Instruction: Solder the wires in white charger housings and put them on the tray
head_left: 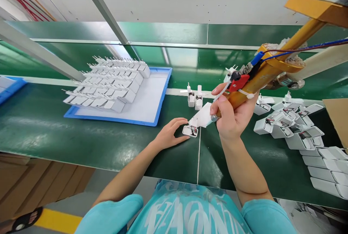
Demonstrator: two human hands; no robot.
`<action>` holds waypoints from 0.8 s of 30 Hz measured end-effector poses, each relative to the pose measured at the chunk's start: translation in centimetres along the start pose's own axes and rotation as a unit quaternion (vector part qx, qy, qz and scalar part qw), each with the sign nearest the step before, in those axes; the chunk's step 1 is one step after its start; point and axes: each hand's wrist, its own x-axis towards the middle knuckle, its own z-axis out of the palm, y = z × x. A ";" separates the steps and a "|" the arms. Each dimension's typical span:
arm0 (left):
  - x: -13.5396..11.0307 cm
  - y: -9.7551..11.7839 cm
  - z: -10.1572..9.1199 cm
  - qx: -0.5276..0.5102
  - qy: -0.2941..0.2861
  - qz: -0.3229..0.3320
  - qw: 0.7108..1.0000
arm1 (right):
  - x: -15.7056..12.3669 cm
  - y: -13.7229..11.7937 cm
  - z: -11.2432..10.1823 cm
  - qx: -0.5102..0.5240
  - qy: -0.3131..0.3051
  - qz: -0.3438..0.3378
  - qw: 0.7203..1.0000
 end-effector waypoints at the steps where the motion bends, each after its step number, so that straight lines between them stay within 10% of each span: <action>1: -0.1 -0.1 -0.1 0.007 0.010 0.030 0.999 | 0.1 0.0 0.0 -0.006 -0.003 0.001 1.000; 14: 0.0 -0.5 0.1 0.045 0.038 0.154 0.986 | 0.5 0.8 -0.2 0.013 0.000 -0.047 0.999; 24: -0.1 -0.3 -0.3 -0.019 0.037 0.106 0.993 | 0.5 0.8 -0.1 0.018 0.011 -0.047 0.999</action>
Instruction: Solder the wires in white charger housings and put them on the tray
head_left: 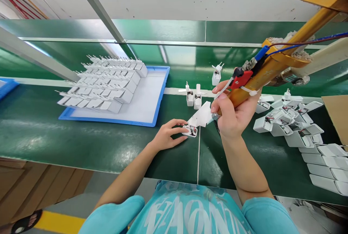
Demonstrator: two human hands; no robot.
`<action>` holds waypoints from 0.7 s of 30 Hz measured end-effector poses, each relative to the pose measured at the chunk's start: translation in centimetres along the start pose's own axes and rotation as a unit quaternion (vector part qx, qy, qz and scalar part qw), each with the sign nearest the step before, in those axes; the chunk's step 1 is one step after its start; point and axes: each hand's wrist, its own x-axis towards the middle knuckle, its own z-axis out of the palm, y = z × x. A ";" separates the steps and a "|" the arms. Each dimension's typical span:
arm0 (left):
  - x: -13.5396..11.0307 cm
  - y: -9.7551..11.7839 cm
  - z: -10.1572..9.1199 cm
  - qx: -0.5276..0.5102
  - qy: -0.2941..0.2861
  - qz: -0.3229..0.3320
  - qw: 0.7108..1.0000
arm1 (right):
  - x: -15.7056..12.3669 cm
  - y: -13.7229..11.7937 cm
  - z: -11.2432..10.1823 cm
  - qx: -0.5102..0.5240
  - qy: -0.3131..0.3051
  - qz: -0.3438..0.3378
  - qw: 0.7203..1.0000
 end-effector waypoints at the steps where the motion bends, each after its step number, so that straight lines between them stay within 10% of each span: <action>1: 0.0 0.0 0.0 -0.008 -0.004 -0.008 1.000 | 0.0 0.0 0.0 0.001 -0.001 0.002 1.000; 14: 0.4 0.7 1.7 -0.113 -0.082 -0.301 0.943 | 0.2 -0.4 0.1 -0.001 0.010 0.024 1.000; 21: 0.3 1.2 1.2 -0.228 -0.054 -0.344 0.909 | 0.3 -0.1 0.2 -0.013 0.012 0.048 0.999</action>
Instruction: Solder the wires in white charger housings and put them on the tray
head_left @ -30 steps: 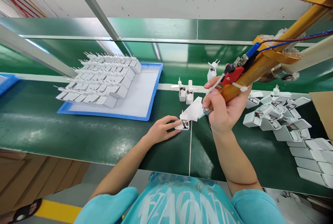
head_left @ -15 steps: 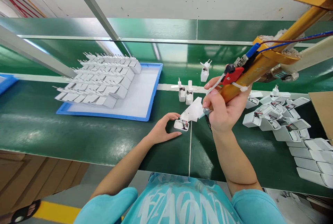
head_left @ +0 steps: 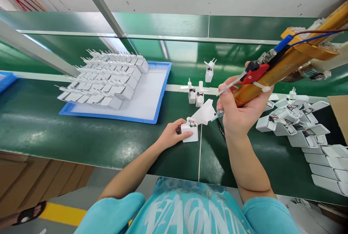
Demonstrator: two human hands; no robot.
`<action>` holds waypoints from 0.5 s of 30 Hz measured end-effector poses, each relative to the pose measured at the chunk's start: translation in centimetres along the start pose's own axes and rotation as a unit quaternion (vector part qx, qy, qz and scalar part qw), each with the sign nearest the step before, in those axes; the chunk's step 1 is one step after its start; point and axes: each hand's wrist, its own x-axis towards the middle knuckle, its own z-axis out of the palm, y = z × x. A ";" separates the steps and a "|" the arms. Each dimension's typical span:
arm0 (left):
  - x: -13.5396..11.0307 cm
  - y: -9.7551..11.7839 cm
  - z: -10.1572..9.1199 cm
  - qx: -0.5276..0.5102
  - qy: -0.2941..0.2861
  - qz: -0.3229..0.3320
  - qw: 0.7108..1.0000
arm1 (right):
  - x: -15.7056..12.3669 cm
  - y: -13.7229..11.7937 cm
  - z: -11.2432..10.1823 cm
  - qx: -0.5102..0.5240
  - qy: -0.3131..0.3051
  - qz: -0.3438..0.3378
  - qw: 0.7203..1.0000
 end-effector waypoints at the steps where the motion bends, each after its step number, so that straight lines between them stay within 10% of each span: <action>1: 0.0 0.0 0.0 0.000 0.002 -0.003 1.000 | 0.0 0.0 0.0 -0.002 0.005 -0.002 1.000; 15: 0.1 -0.6 -0.4 -0.050 0.016 -0.059 0.997 | 0.2 -0.2 0.0 -0.007 0.015 -0.021 1.000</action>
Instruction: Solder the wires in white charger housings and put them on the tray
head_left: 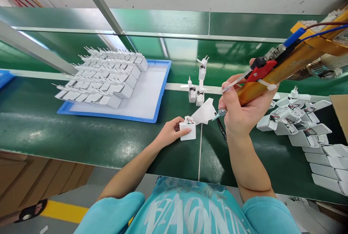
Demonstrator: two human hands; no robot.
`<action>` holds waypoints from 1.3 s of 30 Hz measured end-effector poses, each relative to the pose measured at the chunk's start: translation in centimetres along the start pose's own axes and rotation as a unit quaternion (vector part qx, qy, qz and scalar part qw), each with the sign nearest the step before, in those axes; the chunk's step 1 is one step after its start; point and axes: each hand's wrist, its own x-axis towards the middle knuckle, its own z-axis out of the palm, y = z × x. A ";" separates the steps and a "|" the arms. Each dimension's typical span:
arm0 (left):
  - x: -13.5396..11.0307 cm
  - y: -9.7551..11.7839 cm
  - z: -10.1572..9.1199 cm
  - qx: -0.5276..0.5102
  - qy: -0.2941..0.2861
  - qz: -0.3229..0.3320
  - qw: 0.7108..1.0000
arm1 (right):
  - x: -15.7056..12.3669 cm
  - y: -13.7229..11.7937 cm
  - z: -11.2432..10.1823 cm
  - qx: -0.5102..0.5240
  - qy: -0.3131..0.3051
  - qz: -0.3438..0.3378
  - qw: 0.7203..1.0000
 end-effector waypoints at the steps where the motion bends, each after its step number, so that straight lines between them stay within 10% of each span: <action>1: 0.0 0.0 0.0 -0.007 -0.001 -0.002 1.000 | 0.0 0.0 0.0 0.006 0.000 -0.010 1.000; 14: -0.4 1.7 -0.9 0.208 -0.006 0.056 0.976 | 0.0 -0.1 -0.2 -0.015 -0.002 0.008 1.000; 25: 0.8 0.9 1.3 0.106 0.021 0.115 0.987 | 0.0 0.2 -0.2 -0.008 -0.007 -0.003 1.000; 32: 0.3 0.1 0.3 0.300 0.042 0.298 0.905 | -0.1 0.4 -0.3 -0.013 -0.007 0.002 1.000; 39: -0.7 0.3 0.0 0.372 0.047 0.314 0.872 | 0.0 0.4 -0.3 0.008 -0.021 -0.023 0.999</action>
